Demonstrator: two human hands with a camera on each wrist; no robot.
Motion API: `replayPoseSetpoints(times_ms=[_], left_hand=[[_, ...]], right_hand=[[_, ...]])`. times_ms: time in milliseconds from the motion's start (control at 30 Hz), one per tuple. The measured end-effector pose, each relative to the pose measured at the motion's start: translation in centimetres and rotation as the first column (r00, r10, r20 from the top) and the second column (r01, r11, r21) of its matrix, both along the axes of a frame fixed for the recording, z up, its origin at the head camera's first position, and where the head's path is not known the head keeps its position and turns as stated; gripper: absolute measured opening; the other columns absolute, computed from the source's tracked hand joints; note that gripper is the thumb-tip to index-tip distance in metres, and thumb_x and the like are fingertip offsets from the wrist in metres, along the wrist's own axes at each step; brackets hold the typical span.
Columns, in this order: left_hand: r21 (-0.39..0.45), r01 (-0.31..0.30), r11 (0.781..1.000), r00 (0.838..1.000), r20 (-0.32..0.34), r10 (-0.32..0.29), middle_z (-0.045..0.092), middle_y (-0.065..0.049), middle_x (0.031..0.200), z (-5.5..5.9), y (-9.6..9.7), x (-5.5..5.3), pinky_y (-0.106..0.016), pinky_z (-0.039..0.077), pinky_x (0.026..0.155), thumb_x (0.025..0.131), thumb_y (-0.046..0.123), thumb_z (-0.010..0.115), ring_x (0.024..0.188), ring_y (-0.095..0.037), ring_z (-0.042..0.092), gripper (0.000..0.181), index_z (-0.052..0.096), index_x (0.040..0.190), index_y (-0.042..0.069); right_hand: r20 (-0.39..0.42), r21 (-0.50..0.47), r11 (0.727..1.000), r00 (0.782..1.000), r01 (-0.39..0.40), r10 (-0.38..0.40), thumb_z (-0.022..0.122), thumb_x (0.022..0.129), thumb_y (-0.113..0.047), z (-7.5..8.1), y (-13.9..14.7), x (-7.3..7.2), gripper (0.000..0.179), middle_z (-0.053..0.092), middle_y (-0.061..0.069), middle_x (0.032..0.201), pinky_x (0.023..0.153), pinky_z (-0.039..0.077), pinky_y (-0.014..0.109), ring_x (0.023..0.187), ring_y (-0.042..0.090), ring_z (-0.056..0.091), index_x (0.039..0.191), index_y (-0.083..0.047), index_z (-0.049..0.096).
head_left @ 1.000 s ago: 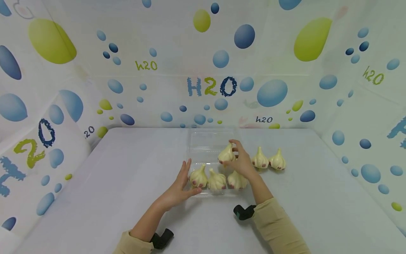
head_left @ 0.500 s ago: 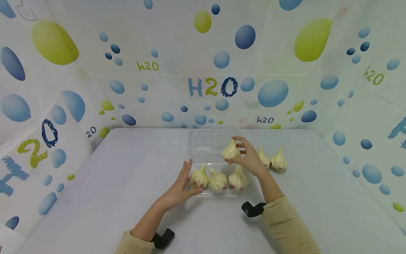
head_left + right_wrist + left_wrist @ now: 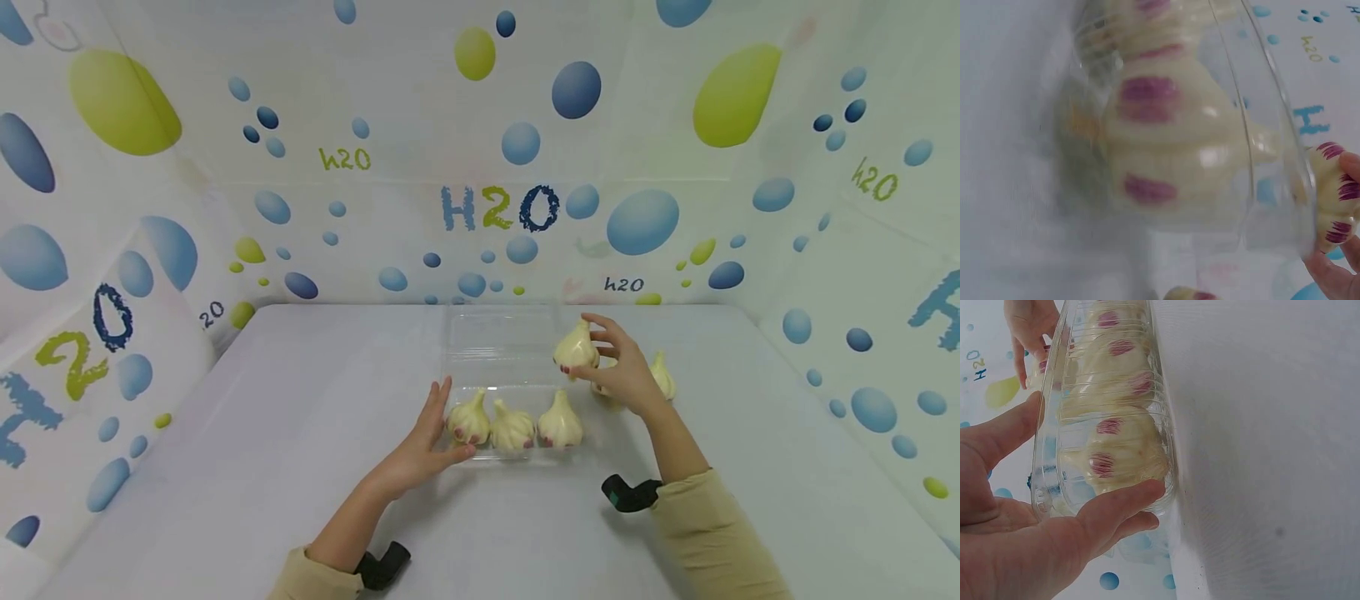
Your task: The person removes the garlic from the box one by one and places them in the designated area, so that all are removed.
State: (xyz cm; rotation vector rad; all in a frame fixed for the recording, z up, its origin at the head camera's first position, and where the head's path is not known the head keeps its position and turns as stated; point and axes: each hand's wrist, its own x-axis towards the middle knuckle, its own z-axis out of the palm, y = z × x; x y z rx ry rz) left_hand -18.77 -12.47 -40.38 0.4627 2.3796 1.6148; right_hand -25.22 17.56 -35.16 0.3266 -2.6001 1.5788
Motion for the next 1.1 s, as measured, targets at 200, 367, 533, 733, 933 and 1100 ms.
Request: replayPoseSetpoints(times_ms=[200,367,533,733,933,1100], left_hand=[[-0.002,-0.003,1.000,1.000,0.009,0.003,-0.019,-0.015,0.149,0.2,-0.1,0.0,-0.055,0.016,0.104,0.085,0.016,0.066,0.133,-0.043,0.015,0.095,-0.004,0.148,0.024],[-0.008,-0.006,1.000,1.000,0.020,0.006,-0.019,-0.014,0.149,0.4,-0.2,0.0,-0.055,0.017,0.104,0.085,0.017,0.066,0.133,-0.043,0.015,0.095,-0.004,0.148,0.025],[0.002,0.000,1.000,1.000,0.030,-0.001,-0.020,-0.014,0.149,0.5,-0.2,-0.2,-0.054,0.016,0.104,0.086,0.016,0.065,0.132,-0.044,0.014,0.094,-0.005,0.148,0.024],[-0.021,-0.001,1.000,1.000,0.026,0.002,-0.020,-0.014,0.149,0.5,-0.4,-0.4,-0.054,0.017,0.105,0.086,0.017,0.065,0.133,-0.043,0.014,0.094,-0.005,0.148,0.024],[-0.016,0.006,1.000,1.000,0.029,-0.006,-0.020,-0.014,0.149,0.9,-0.2,-0.4,-0.056,0.018,0.103,0.086,0.017,0.065,0.132,-0.045,0.015,0.094,-0.005,0.148,0.025],[-0.006,0.010,1.000,0.999,0.039,-0.010,-0.020,-0.013,0.149,1.1,-0.1,-0.5,-0.057,0.018,0.103,0.086,0.017,0.065,0.132,-0.045,0.015,0.094,-0.005,0.148,0.026]], right_hand=[[-0.009,0.006,1.000,1.000,0.028,-0.028,0.076,0.075,-0.013,0.2,1.4,0.2,0.080,0.038,0.023,0.134,0.088,0.041,0.054,0.118,0.042,0.040,0.142,-0.021,0.033],[-0.024,0.039,0.998,0.999,0.047,-0.047,0.076,0.076,-0.018,0.3,2.5,0.3,0.080,0.038,0.023,0.134,0.088,0.041,0.055,0.118,0.042,0.040,0.142,-0.022,0.031],[-0.022,0.031,0.997,0.997,0.072,-0.072,0.076,0.076,-0.019,0.5,3.8,0.3,0.081,0.037,0.023,0.134,0.090,0.039,0.057,0.119,0.043,0.039,0.143,-0.022,0.029],[-0.052,0.007,0.997,0.995,0.081,-0.081,0.074,0.078,-0.017,0.8,5.4,0.6,0.081,0.035,0.025,0.135,0.090,0.037,0.059,0.118,0.045,0.039,0.144,-0.019,0.028],[-0.078,0.003,0.996,0.993,0.087,-0.086,0.072,0.079,-0.014,0.7,7.1,0.9,0.080,0.034,0.026,0.135,0.088,0.037,0.059,0.118,0.046,0.038,0.145,-0.017,0.026],[-0.068,0.017,0.996,0.994,0.090,-0.088,0.071,0.081,-0.014,0.6,8.5,1.1,0.081,0.032,0.027,0.137,0.087,0.036,0.062,0.119,0.047,0.035,0.146,-0.019,0.023]])
